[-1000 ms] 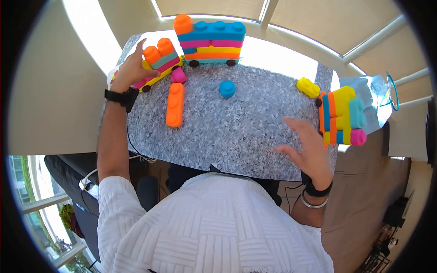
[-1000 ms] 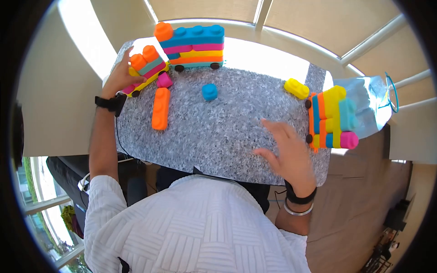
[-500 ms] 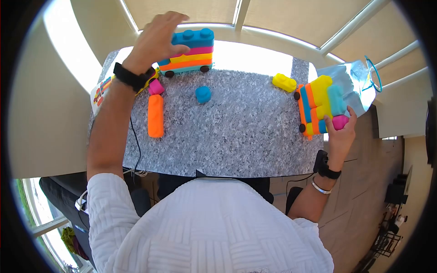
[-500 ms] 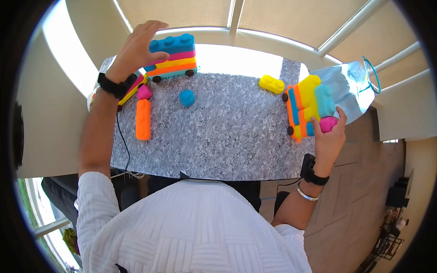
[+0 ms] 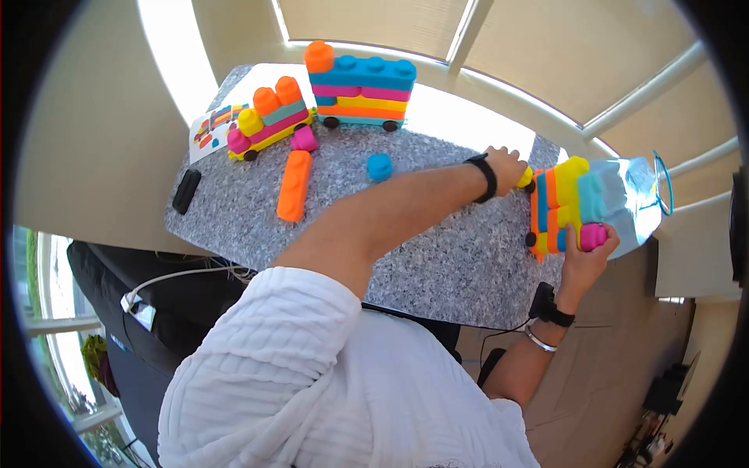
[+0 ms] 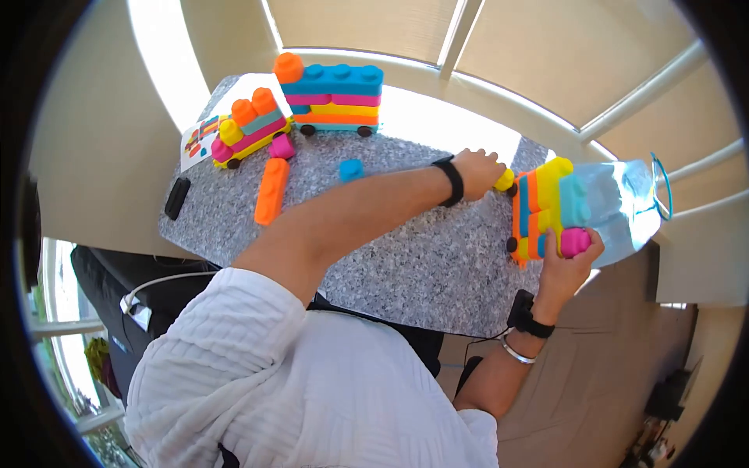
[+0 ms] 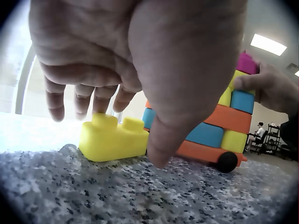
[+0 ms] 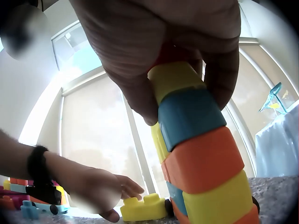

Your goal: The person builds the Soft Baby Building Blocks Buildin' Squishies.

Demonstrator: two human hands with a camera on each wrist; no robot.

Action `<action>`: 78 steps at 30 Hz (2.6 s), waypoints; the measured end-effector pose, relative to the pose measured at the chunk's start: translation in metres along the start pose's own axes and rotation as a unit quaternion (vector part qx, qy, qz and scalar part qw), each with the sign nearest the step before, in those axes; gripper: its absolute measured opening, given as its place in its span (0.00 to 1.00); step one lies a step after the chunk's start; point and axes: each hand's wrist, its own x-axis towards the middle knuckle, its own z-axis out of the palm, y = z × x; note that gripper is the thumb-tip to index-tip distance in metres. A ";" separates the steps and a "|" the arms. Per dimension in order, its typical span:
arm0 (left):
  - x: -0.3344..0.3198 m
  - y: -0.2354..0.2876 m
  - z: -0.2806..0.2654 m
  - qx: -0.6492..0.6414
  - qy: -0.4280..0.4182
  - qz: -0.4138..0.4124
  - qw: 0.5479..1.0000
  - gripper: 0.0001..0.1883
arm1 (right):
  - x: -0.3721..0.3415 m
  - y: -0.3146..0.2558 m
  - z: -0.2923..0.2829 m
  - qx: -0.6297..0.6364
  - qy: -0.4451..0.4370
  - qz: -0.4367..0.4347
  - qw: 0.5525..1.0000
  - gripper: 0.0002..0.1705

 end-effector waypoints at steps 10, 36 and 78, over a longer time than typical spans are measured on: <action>-0.105 0.023 -0.054 -0.049 -0.141 0.125 0.981 0.27 | 0.001 0.008 0.007 0.062 -0.008 -0.001 0.998 0.40; -0.162 -0.186 -0.215 0.186 0.014 -0.152 0.971 0.37 | 0.014 -0.035 0.100 0.375 -0.235 -0.035 0.896 0.37; -0.302 -0.210 -0.180 -0.118 -0.007 -0.247 0.962 0.36 | -0.004 0.002 0.052 0.360 -0.317 -0.026 0.877 0.30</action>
